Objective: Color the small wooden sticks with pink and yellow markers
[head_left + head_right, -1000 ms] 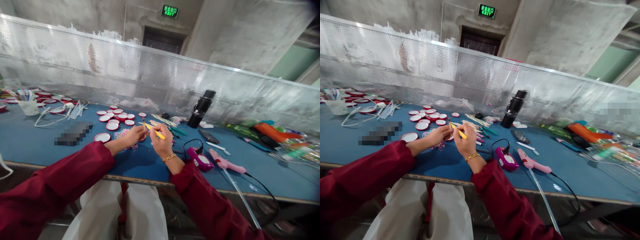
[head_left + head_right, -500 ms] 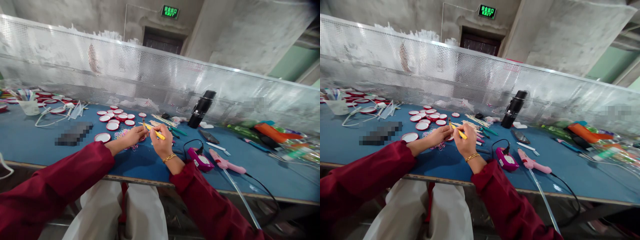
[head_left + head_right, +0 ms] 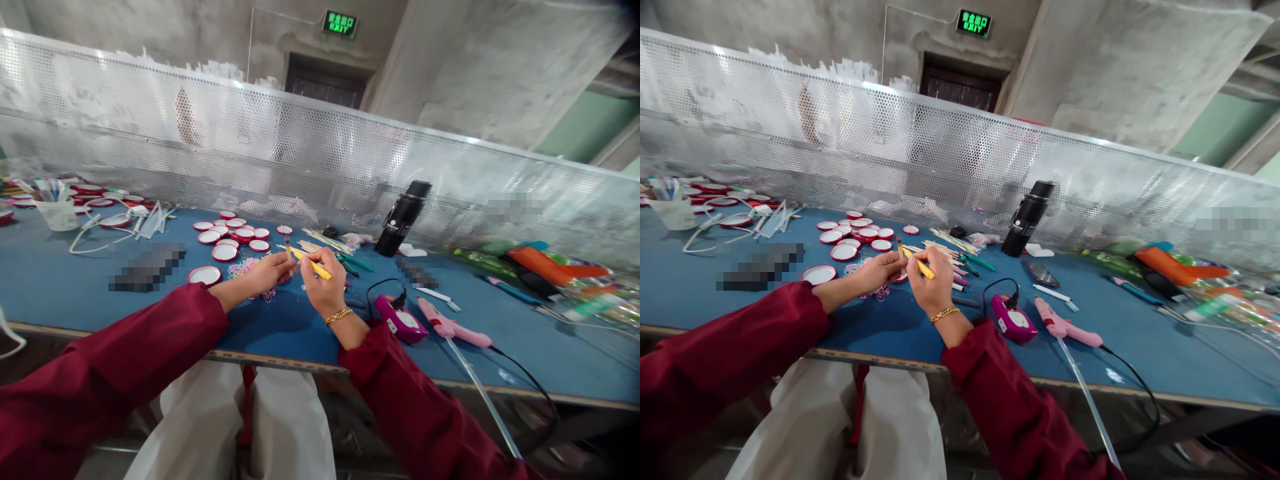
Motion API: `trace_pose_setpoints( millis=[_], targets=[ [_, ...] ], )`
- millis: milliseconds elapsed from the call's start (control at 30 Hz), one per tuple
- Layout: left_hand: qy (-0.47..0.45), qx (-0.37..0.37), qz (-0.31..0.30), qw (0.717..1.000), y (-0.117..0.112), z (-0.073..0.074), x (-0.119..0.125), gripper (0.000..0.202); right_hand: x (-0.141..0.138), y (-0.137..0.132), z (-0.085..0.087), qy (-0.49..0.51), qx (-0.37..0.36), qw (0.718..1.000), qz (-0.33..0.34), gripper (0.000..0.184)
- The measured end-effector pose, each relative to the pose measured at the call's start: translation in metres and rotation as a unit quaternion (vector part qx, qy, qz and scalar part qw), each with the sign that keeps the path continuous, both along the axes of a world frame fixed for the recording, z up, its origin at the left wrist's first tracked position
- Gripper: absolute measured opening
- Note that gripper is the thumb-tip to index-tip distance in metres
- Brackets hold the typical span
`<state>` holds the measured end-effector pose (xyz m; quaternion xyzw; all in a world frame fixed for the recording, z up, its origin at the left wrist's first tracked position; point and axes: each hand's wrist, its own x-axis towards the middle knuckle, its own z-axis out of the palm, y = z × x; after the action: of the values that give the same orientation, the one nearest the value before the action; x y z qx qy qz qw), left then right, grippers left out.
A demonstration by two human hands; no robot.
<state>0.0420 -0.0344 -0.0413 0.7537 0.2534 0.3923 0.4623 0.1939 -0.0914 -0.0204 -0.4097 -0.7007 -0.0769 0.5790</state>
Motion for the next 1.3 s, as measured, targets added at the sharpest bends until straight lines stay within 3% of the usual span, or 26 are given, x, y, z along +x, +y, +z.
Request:
trace_pose_setpoints(
  millis=[600,1300],
  targets=[
    [0.009,-0.001,-0.001,1.000,0.005,-0.004,0.000,0.039,0.000,0.001,0.000,0.000,-0.002,1.000,-0.006,0.008],
    [0.004,-0.002,-0.002,1.000,-0.002,0.004,0.000,0.038,0.000,0.000,0.000,-0.004,-0.005,1.000,-0.004,0.009]
  ],
)
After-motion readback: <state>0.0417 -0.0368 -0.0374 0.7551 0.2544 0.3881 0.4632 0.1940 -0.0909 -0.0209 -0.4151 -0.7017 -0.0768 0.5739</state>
